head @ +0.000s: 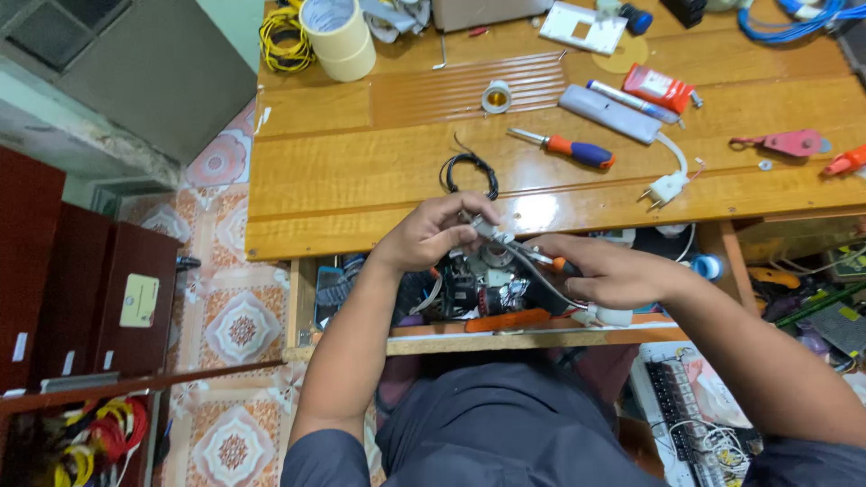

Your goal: Wiring an electrical plug by stripping wires and connecting them to terminals

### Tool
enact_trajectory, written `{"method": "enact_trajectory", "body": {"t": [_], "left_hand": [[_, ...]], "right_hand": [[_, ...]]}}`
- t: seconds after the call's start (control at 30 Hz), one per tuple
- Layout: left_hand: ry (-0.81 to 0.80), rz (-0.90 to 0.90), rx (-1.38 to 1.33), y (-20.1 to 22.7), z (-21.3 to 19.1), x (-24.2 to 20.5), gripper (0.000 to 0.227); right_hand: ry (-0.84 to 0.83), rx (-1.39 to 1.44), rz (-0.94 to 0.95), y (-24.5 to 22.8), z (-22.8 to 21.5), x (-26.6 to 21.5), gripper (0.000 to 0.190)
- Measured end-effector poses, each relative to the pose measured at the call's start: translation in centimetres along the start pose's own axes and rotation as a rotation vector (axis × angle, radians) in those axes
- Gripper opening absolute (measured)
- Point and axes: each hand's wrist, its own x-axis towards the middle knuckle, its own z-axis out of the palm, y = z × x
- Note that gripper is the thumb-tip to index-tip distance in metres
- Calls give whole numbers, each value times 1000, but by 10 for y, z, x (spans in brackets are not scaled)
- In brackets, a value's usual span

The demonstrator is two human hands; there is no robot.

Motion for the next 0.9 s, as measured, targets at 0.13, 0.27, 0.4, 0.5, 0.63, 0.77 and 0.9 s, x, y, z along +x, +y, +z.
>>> {"method": "enact_trajectory", "body": {"t": [0.13, 0.27, 0.4, 0.5, 0.63, 0.77, 0.9], "left_hand": [[17, 20, -36, 4, 0, 4, 20], [19, 64, -45, 5, 0, 5, 17], [28, 93, -44, 4, 2, 8, 15], [22, 106, -40, 4, 4, 9, 14], [9, 78, -45, 4, 4, 8, 14], [-3, 91, -20, 5, 8, 7, 16], [5, 202, -105, 7, 16, 4, 6]], "right_hand": [[24, -45, 3, 8, 5, 0, 45], [104, -113, 28, 3, 6, 2, 50], [170, -240, 20, 10, 9, 0, 41], [241, -304, -16, 21, 14, -2, 35], [261, -316, -70, 34, 15, -2, 25], [68, -27, -107, 52, 16, 0, 29], [-201, 603, -209, 61, 19, 12, 21]]}}
